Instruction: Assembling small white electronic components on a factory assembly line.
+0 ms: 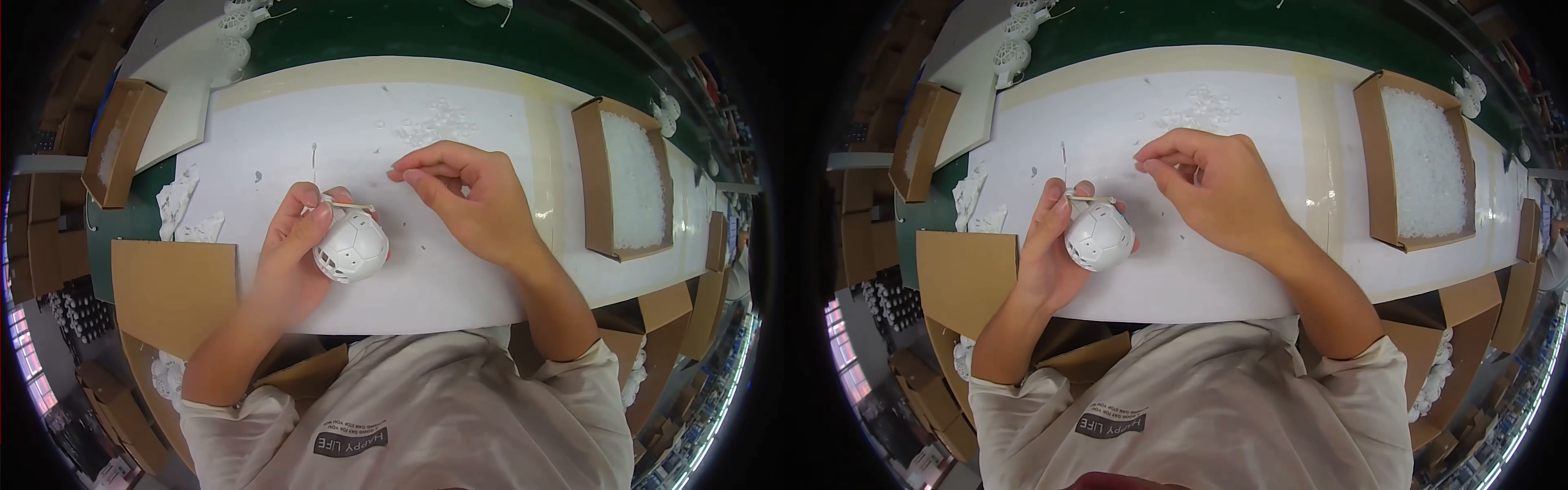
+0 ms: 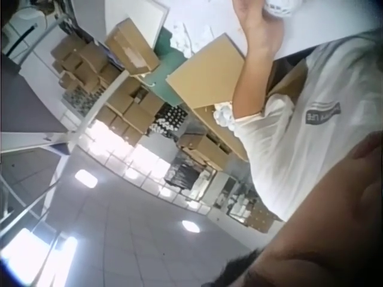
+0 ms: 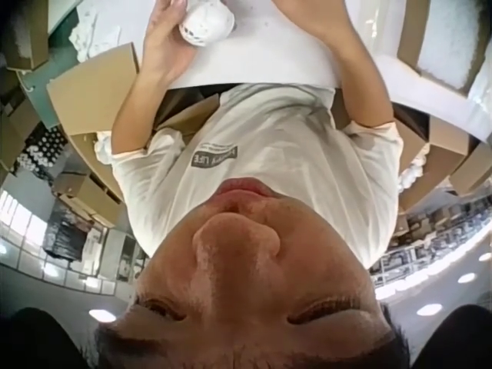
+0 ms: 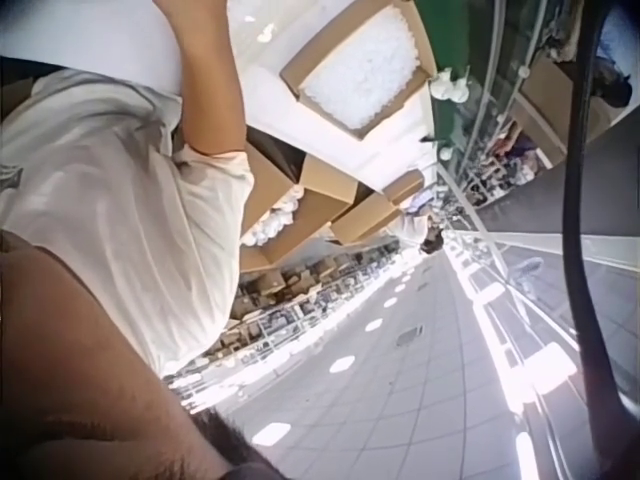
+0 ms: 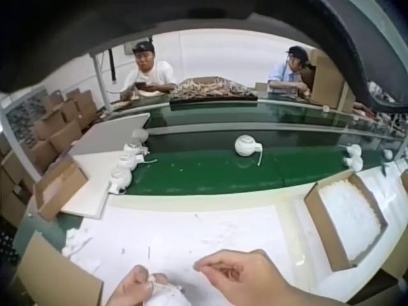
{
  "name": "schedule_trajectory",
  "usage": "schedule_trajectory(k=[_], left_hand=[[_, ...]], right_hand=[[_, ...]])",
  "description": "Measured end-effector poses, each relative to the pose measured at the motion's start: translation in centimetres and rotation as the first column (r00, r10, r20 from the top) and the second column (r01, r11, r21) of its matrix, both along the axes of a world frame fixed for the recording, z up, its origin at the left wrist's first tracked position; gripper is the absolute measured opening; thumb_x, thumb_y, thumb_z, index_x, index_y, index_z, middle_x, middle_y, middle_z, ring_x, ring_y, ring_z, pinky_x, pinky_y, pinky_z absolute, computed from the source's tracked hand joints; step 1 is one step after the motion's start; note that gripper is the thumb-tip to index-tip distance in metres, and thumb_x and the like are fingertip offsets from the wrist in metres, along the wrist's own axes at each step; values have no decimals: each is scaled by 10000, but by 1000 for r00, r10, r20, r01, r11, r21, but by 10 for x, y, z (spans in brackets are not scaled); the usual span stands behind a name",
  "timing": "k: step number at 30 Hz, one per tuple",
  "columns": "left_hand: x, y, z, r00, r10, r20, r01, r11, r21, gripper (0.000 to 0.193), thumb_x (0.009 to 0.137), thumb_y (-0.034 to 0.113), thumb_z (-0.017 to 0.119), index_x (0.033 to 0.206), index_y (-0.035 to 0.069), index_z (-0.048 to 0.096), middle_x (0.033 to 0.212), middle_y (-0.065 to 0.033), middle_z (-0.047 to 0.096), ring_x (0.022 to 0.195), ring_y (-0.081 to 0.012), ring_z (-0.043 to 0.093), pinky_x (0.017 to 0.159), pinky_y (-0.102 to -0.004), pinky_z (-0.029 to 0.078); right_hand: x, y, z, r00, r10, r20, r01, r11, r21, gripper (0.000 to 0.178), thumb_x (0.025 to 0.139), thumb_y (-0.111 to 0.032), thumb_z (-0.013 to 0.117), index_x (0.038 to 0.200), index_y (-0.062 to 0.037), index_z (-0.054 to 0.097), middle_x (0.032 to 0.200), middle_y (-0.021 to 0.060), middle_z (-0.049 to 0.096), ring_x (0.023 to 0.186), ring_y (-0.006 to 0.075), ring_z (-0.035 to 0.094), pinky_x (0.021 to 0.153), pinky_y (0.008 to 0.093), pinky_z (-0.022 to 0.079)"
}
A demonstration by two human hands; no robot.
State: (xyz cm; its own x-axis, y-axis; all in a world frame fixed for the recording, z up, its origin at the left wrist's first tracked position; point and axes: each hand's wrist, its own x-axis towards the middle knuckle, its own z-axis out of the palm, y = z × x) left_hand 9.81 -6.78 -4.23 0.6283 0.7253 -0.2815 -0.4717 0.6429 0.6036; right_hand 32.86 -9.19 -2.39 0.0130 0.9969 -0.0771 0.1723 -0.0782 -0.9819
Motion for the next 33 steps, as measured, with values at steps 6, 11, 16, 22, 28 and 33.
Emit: schedule_trajectory(k=[6, 11, 16, 22, 28, 33], left_hand=[[3, 7, 0, 995, 51, -83, -54, 998, -31, 85, 1003, 207, 554, 1060, 189, 494, 1122, -11, 566, 1165, -340, 582, 886, -606, 552], [0, 18, -3, 996, 90, 8, -88, 989, -114, 87, 1021, 235, 506, 1081, 179, 477, 1093, -25, 575, 1143, -362, 597, 896, -606, 542], [-4, 19, -6, 989, 78, 125, -61, 989, -135, 93, 1025, 248, 478, 1108, 207, 464, 1078, -23, 579, 1164, -374, 579, 900, -621, 530], [-4, 11, -2, 981, 3, 193, 16, 995, -94, 74, 1016, 226, 487, 1078, 207, 451, 1073, -29, 571, 1191, -362, 554, 901, -624, 530], [1, 5, 0, 980, -61, 189, 58, 998, 18, 75, 1010, 194, 490, 1041, 194, 422, 1079, -57, 540, 1128, -319, 568, 918, -608, 532], [-3, 3, -5, 996, -60, 62, 53, 993, 106, 167, 1007, 248, 508, 1163, 220, 456, 1127, -14, 522, 1156, -322, 566, 905, -643, 537]], right_hand=[[-1, 5, -4, 993, -72, 95, 70, 997, 23, 139, 928, -39, 661, 1038, 39, 697, 939, 88, 742, 891, 106, 679, 808, 236, 524], [-5, 1, 1, 998, 7, 69, -1, 997, -77, 150, 927, -44, 671, 1050, 37, 700, 922, 82, 737, 917, 114, 675, 841, 251, 523], [-8, 1, -7, 974, 27, -225, -57, 990, -127, 170, 917, -48, 689, 1070, 25, 705, 947, 72, 730, 924, 118, 661, 834, 240, 513], [-19, -4, -12, 850, -15, -527, -106, 975, -198, 196, 920, -117, 710, 1077, -1, 716, 936, 38, 709, 764, 69, 571, 679, 208, 443], [-22, -5, -11, 854, 13, -521, -155, 961, -231, 214, 927, -172, 714, 1074, -17, 721, 888, 8, 690, 694, 47, 496, 603, 208, 372], [-21, -7, -9, 810, 57, -584, -259, 928, -268, 210, 933, -188, 709, 1063, -24, 723, 869, -9, 679, 686, 44, 486, 585, 207, 352]])
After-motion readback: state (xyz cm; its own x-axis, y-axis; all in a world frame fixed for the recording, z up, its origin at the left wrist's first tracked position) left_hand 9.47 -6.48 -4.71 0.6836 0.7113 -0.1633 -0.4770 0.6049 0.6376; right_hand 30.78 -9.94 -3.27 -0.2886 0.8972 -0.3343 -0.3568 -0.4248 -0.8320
